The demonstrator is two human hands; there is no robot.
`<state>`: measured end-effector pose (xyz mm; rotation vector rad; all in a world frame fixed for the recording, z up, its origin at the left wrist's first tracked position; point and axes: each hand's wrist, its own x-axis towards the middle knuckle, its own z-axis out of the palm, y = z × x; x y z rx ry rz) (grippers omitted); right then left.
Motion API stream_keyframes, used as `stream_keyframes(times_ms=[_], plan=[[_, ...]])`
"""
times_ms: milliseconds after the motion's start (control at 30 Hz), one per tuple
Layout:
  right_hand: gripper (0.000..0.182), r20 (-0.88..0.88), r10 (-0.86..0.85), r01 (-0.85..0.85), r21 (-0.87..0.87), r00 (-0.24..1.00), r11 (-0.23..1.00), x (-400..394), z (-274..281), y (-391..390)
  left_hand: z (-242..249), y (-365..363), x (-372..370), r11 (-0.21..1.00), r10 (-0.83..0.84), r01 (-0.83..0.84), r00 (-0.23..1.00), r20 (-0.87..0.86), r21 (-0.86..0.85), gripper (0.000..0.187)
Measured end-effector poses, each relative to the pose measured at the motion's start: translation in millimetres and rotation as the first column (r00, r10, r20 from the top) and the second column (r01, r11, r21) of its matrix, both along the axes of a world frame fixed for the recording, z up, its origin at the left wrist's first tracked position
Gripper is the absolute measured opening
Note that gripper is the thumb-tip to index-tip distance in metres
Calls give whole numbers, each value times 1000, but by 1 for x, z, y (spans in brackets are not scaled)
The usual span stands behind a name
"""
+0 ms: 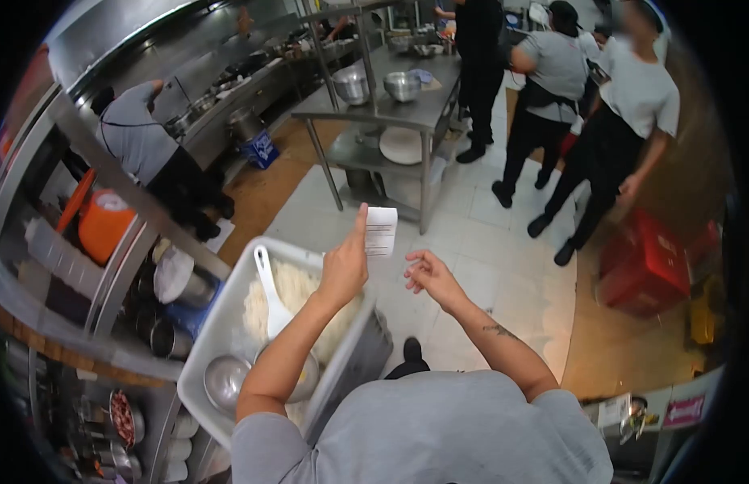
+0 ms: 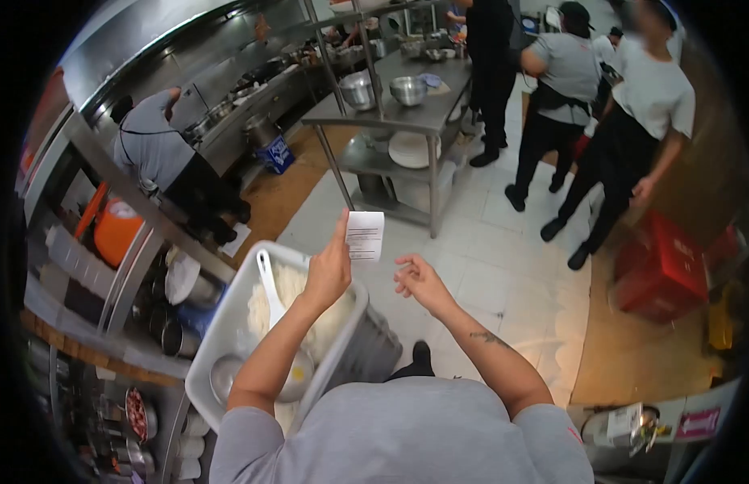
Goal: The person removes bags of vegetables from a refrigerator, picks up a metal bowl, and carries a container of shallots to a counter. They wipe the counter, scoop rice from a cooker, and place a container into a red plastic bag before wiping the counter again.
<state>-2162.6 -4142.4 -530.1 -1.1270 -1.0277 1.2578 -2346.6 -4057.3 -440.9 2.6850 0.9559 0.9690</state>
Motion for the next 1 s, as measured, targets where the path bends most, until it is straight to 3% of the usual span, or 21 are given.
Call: stream_keyframes(times_ms=[67, 200, 333, 400, 533, 600, 667, 700, 800, 933, 1000], plan=[[25, 133, 5, -6, 4, 991, 1000, 32, -1, 49, 10, 56, 20, 991, 4, -14, 997, 82, 131, 76], [19, 377, -20, 17, 12, 926, 1000, 96, -8, 114, 53, 154, 74, 950, -24, 3, 998, 63, 313, 58], [15, 363, -34, 26, 28, 931, 999, 152, -49, 173, 121, 249, 144, 865, -60, 16, 996, 71, 501, 42], [15, 388, 27, -17, -28, 921, 999, 171, -66, 200, 159, 287, 181, 836, -22, -44, 993, 115, 546, 44], [14, 422, 167, -141, -92, 891, 986, 216, -84, 248, 231, 379, 255, 691, 41, -179, 977, 209, 701, 46], [15, 507, 223, -219, -70, 832, 973, 246, -89, 273, 276, 423, 290, 577, 85, -257, 963, 256, 775, 38], [14, 562, 255, -281, -42, 787, 959, 279, -86, 289, 322, 446, 328, 626, 160, -369, 923, 349, 687, 21], [15, 478, 244, -251, -50, 844, 967, 297, -90, 297, 336, 472, 346, 622, 191, -395, 914, 358, 676, 22], [18, 449, 223, -148, -196, 865, 969, 357, -90, 315, 387, 558, 391, 594, 285, -489, 870, 402, 639, 23], [16, 410, 94, -7, -209, 907, 978, 425, -109, 330, 415, 631, 422, 577, 587, -617, 769, 254, 535, 22], [15, 395, 24, 67, -217, 918, 974, 445, -115, 337, 421, 660, 431, 569, 554, -667, 743, 376, 481, 21]])
